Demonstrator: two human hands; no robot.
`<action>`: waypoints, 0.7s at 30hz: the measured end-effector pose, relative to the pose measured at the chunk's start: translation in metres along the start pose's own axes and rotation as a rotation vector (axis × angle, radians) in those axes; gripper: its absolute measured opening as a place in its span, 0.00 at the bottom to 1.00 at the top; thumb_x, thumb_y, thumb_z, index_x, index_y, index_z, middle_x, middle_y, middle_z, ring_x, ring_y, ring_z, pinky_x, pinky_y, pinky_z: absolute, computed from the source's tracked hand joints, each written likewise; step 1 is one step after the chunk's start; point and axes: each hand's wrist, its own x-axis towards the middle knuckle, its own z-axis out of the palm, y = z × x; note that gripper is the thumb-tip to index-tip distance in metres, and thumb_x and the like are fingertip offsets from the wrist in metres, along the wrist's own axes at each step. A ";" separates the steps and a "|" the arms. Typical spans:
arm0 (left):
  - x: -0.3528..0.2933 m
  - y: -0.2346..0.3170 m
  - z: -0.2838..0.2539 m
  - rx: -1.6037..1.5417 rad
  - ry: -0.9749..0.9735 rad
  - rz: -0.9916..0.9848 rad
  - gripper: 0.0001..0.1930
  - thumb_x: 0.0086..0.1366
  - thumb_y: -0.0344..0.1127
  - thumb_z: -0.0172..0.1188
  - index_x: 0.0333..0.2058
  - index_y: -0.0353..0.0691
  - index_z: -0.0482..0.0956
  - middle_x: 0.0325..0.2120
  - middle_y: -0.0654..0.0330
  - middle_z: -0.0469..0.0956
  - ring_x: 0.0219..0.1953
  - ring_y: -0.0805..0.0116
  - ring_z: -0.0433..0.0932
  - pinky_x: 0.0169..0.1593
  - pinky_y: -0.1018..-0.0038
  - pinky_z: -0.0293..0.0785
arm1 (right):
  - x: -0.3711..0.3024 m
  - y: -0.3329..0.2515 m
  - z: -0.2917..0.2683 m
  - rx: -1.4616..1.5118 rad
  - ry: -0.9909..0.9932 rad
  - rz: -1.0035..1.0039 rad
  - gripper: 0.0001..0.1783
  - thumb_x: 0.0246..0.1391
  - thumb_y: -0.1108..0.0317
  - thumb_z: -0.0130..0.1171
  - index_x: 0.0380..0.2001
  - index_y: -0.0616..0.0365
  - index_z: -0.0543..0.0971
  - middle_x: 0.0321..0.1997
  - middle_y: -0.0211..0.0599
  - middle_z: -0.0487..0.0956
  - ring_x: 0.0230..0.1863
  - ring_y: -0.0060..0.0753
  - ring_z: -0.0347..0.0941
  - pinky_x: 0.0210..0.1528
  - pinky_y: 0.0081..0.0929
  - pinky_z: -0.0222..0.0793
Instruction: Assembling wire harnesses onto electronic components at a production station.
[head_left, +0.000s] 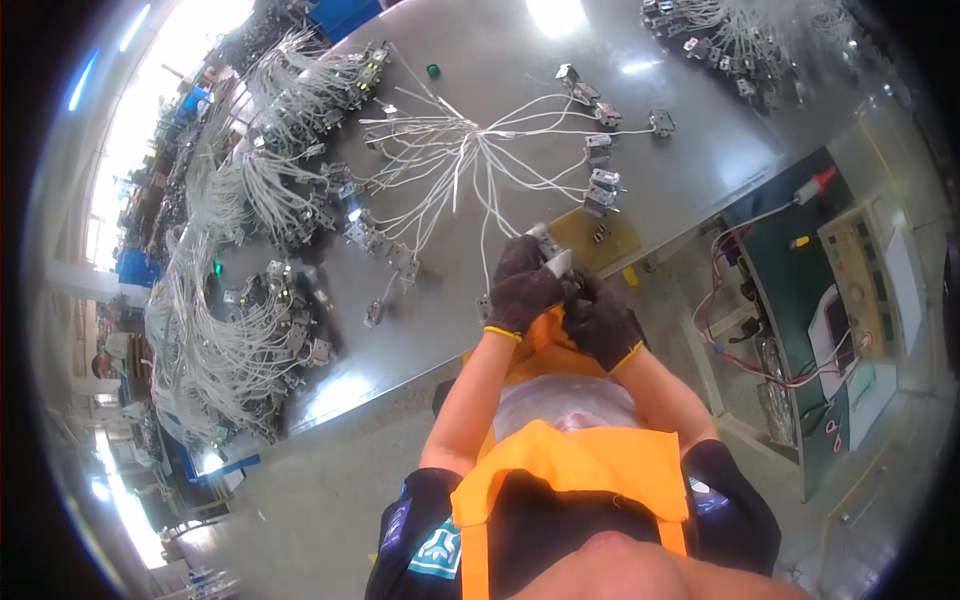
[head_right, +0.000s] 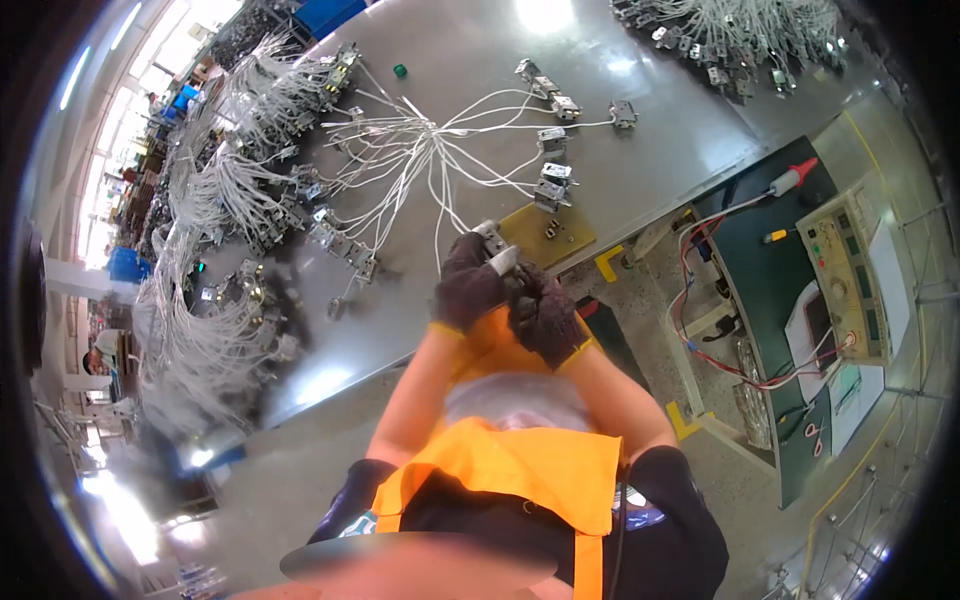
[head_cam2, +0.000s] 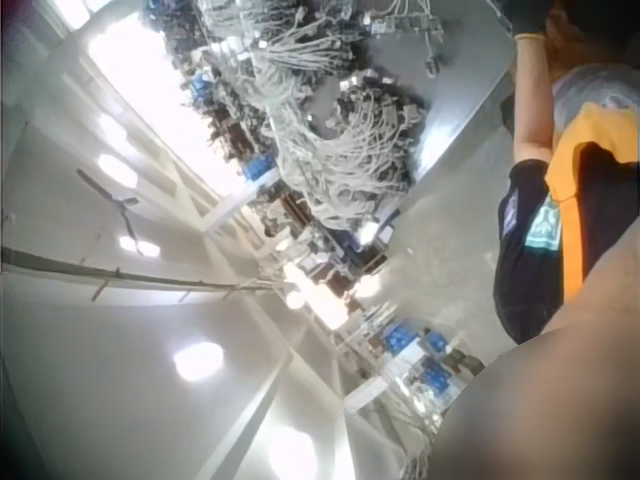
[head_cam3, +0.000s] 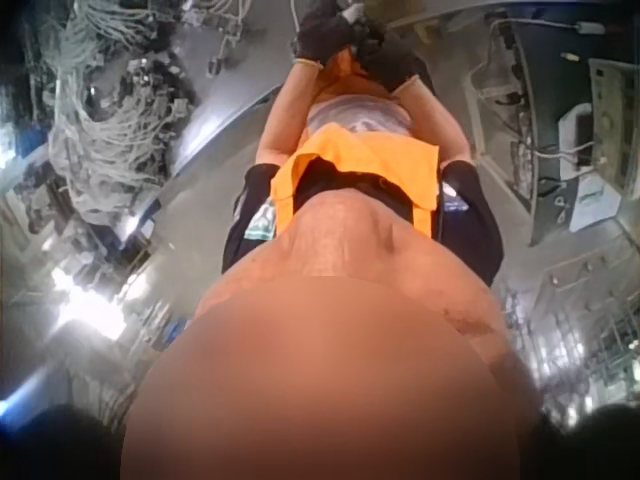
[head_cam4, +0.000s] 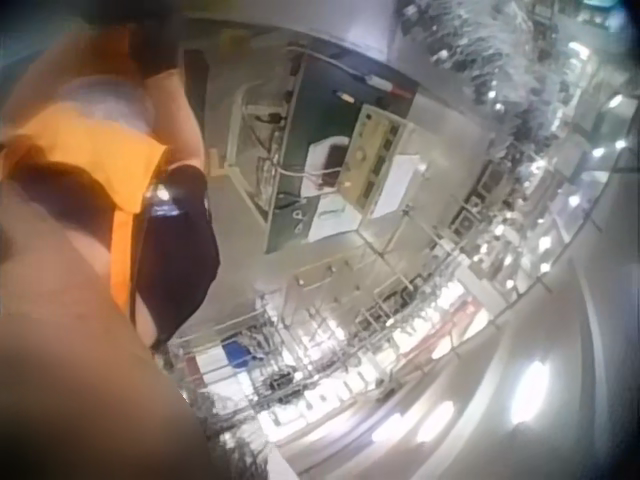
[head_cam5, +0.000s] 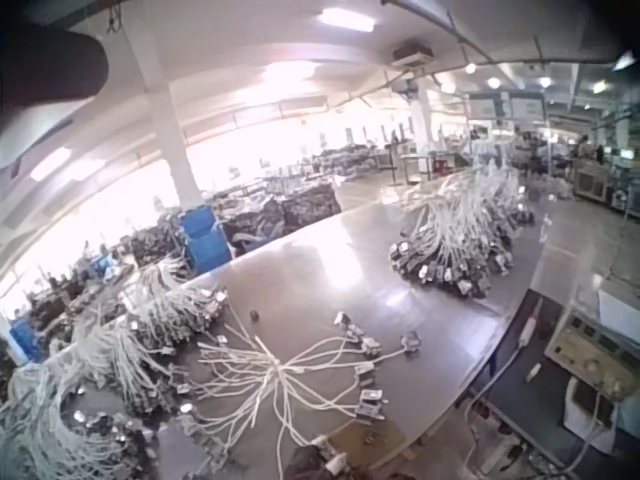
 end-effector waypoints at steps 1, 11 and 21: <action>0.002 -0.010 -0.005 -0.003 -0.010 0.007 0.29 0.56 0.40 0.67 0.54 0.33 0.72 0.41 0.48 0.77 0.43 0.58 0.79 0.49 0.66 0.74 | 0.000 -0.002 -0.001 0.229 -0.045 0.125 0.08 0.60 0.68 0.54 0.41 0.57 0.78 0.28 0.38 0.77 0.34 0.40 0.75 0.37 0.34 0.71; 0.003 -0.030 -0.006 -0.196 -0.101 0.142 0.26 0.67 0.30 0.56 0.61 0.35 0.61 0.47 0.55 0.73 0.48 0.67 0.75 0.52 0.70 0.74 | 0.051 0.007 -0.032 -0.212 0.043 -0.556 0.08 0.64 0.67 0.49 0.39 0.58 0.75 0.39 0.37 0.79 0.35 0.30 0.75 0.39 0.30 0.72; -0.005 -0.011 -0.002 0.295 0.007 0.229 0.29 0.61 0.34 0.63 0.58 0.33 0.64 0.47 0.45 0.75 0.50 0.54 0.76 0.53 0.65 0.72 | -0.005 0.010 -0.038 0.402 -0.077 0.179 0.18 0.65 0.66 0.52 0.56 0.61 0.70 0.41 0.39 0.81 0.32 0.25 0.77 0.36 0.22 0.76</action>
